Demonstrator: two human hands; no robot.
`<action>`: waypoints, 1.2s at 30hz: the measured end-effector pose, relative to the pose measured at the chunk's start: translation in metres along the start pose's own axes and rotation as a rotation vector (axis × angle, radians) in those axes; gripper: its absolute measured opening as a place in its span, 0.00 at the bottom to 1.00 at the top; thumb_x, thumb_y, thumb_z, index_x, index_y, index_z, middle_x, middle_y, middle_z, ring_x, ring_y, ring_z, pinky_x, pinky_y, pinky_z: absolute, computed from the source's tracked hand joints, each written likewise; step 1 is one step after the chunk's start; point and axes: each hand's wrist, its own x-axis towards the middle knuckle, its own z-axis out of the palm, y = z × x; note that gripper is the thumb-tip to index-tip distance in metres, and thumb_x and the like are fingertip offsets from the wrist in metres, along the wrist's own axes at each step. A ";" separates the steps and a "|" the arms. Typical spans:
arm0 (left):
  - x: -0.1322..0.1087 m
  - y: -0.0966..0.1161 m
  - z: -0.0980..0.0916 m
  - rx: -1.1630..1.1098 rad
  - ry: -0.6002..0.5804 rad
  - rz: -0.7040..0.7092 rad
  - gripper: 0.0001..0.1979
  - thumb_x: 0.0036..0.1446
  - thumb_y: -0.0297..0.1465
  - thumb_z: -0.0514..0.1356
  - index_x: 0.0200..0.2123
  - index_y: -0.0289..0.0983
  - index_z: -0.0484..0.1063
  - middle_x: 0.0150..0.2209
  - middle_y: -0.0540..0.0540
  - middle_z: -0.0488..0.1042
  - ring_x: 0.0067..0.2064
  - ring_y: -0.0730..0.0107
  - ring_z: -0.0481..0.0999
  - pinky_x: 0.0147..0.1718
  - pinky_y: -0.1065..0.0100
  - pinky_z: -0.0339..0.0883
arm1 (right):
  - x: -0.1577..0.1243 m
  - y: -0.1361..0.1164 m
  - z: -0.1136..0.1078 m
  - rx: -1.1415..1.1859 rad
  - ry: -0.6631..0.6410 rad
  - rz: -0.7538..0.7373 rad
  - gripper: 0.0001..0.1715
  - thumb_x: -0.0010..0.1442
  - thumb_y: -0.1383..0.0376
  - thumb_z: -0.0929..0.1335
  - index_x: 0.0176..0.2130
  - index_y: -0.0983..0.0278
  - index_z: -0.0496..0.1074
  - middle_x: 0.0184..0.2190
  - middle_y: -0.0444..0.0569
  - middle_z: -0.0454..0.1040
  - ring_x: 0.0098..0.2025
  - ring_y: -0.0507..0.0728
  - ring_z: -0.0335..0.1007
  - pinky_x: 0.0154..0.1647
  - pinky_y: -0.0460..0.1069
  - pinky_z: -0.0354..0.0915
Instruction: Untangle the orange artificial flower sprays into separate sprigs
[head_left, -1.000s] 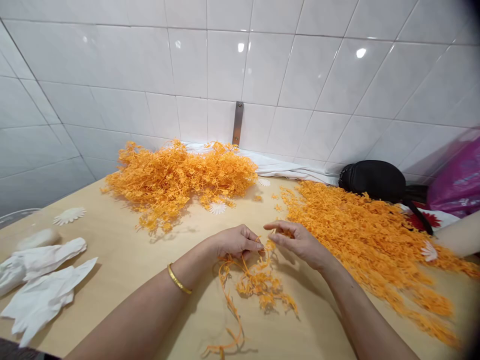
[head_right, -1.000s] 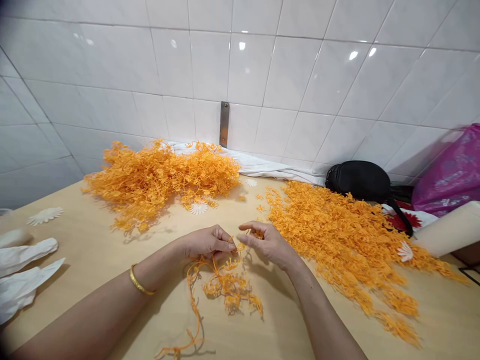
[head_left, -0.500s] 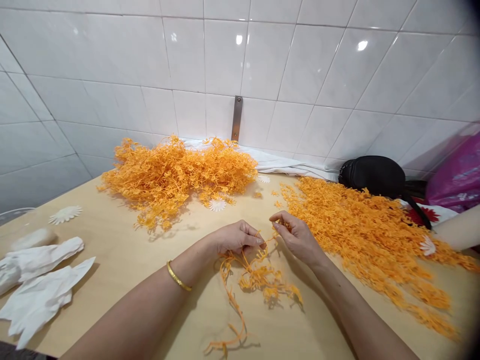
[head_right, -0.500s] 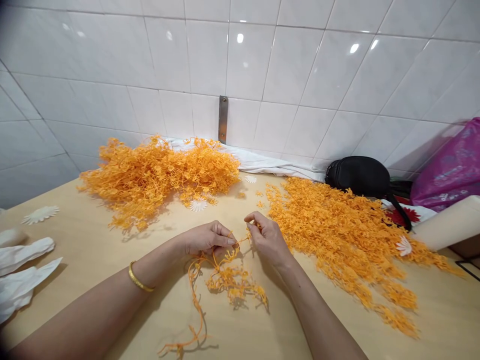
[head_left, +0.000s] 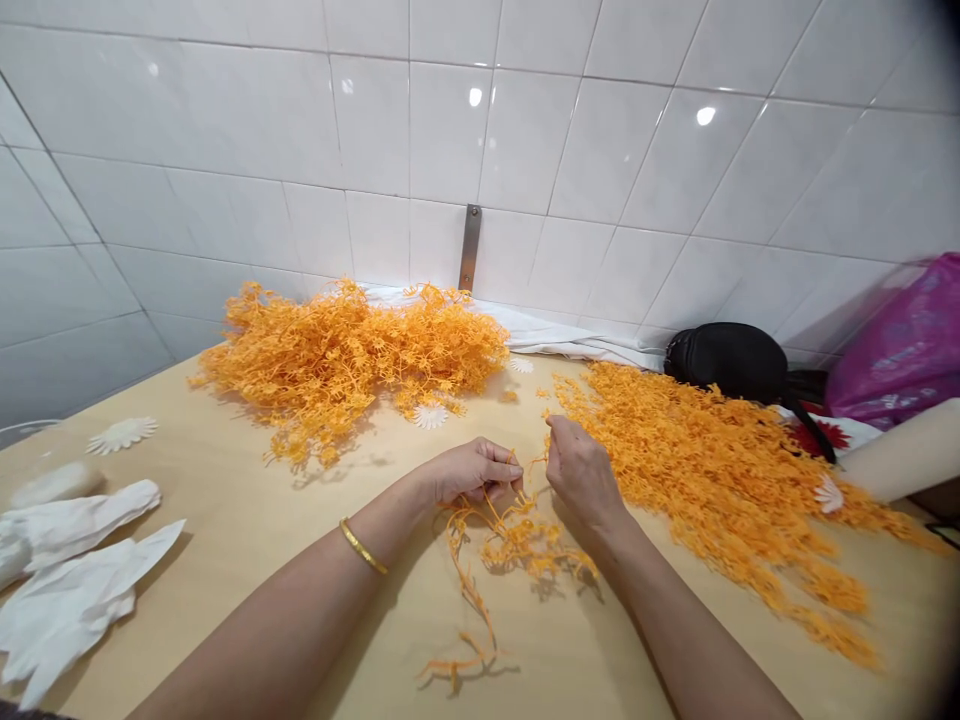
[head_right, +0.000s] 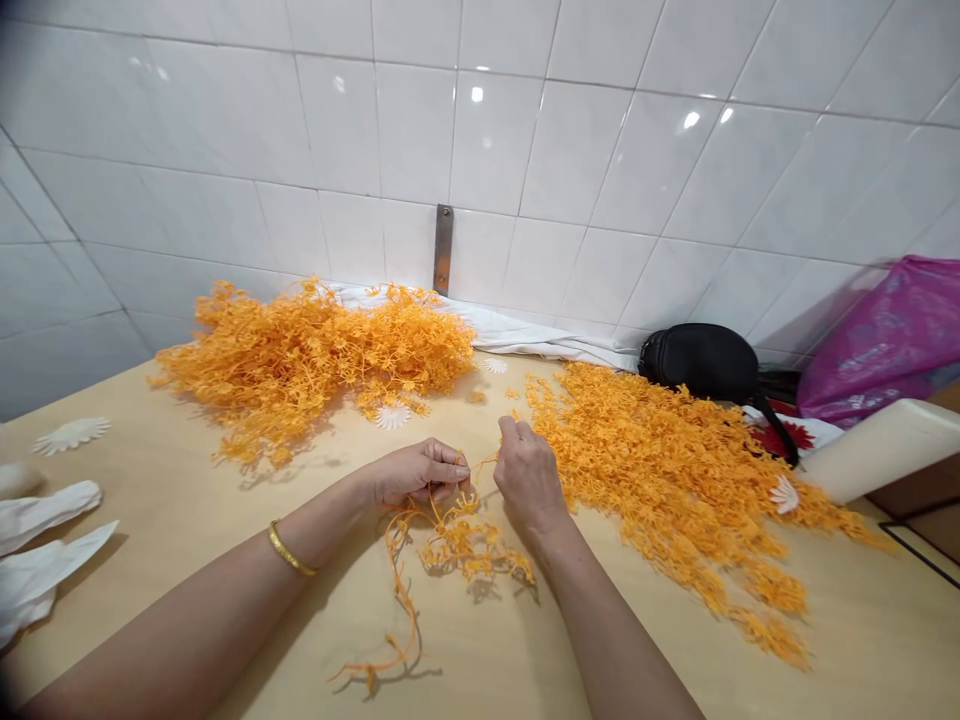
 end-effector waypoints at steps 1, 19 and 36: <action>0.001 0.000 0.000 -0.006 -0.009 0.000 0.13 0.44 0.37 0.60 0.24 0.31 0.67 0.11 0.55 0.59 0.11 0.84 0.47 0.11 0.75 0.34 | 0.000 0.000 0.001 -0.030 -0.010 -0.004 0.16 0.53 0.75 0.54 0.38 0.68 0.64 0.30 0.54 0.68 0.31 0.57 0.64 0.30 0.48 0.55; 0.004 -0.009 -0.007 0.001 0.170 0.056 0.13 0.43 0.37 0.58 0.24 0.30 0.68 0.17 0.52 0.63 0.13 0.85 0.53 0.14 0.75 0.42 | 0.002 -0.001 -0.003 0.972 -0.262 0.309 0.12 0.55 0.55 0.60 0.31 0.62 0.62 0.20 0.39 0.58 0.20 0.48 0.53 0.21 0.44 0.52; -0.003 -0.003 0.000 0.063 0.155 0.036 0.13 0.44 0.37 0.57 0.21 0.31 0.65 0.16 0.54 0.60 0.13 0.86 0.49 0.14 0.74 0.39 | 0.000 0.007 0.003 0.512 -0.289 0.071 0.12 0.58 0.60 0.56 0.26 0.62 0.59 0.18 0.40 0.59 0.22 0.51 0.55 0.24 0.45 0.51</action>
